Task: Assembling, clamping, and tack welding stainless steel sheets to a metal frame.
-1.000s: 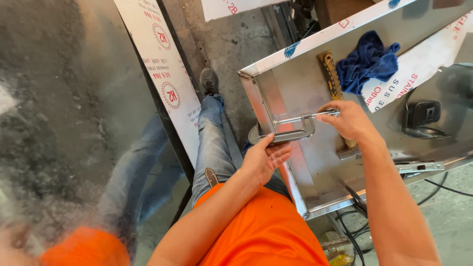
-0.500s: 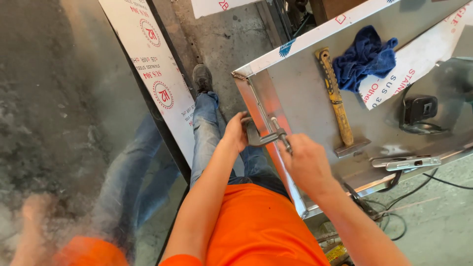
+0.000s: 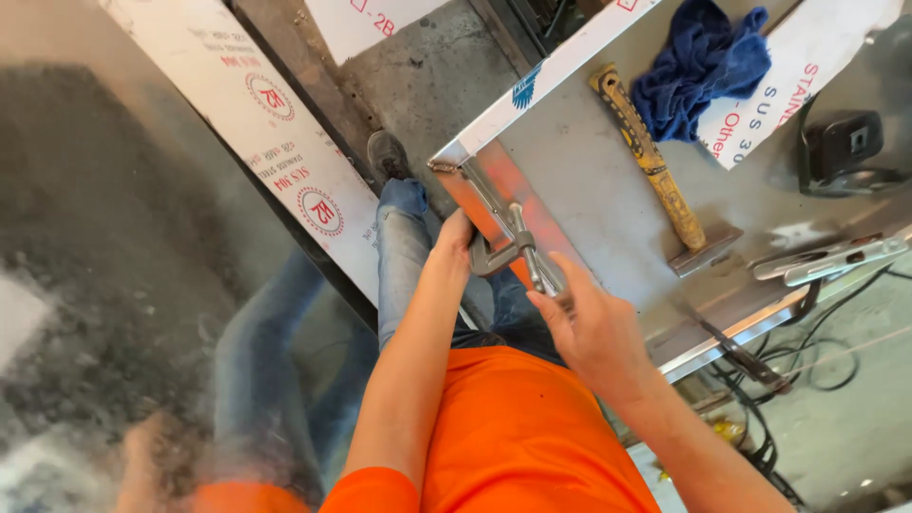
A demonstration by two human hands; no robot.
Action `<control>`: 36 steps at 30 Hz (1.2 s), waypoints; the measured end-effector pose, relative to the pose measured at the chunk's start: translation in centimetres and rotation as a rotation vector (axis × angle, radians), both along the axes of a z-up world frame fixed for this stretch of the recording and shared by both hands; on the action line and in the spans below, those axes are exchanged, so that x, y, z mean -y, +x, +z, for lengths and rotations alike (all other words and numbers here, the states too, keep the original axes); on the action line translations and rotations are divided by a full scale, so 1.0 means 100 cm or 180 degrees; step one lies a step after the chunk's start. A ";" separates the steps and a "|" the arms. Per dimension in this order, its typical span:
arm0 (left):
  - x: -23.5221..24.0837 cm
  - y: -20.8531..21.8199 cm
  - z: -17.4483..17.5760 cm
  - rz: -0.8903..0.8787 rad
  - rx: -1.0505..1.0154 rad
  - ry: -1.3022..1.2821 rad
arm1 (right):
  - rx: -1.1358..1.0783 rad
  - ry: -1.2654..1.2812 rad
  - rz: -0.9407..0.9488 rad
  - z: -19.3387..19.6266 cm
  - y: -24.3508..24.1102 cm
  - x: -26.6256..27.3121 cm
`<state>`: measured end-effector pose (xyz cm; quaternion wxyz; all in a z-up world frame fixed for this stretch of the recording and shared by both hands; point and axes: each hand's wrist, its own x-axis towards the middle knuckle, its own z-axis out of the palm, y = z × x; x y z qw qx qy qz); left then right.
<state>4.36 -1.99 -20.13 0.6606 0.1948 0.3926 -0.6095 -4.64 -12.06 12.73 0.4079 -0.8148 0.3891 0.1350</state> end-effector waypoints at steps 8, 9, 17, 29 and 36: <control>-0.012 0.006 -0.027 -0.0251 -0.0003 0.0175 | 0.1005 0.0462 -0.0792 -0.004 0.013 -0.028; -0.010 0.013 -0.023 -0.0145 -0.0085 0.0044 | 0.1083 -0.0443 -0.0032 0.006 0.022 -0.022; -0.010 0.065 -0.009 -0.0415 -0.0194 0.0006 | 0.1210 -0.1586 0.0389 -0.003 0.072 -0.012; 0.004 0.175 0.019 -0.2054 0.0247 0.0464 | 0.1019 -0.1577 -0.0372 -0.014 0.117 -0.039; -0.017 0.149 0.041 -0.2012 0.0470 0.0444 | 0.1128 -0.1259 -0.0611 -0.001 0.122 -0.010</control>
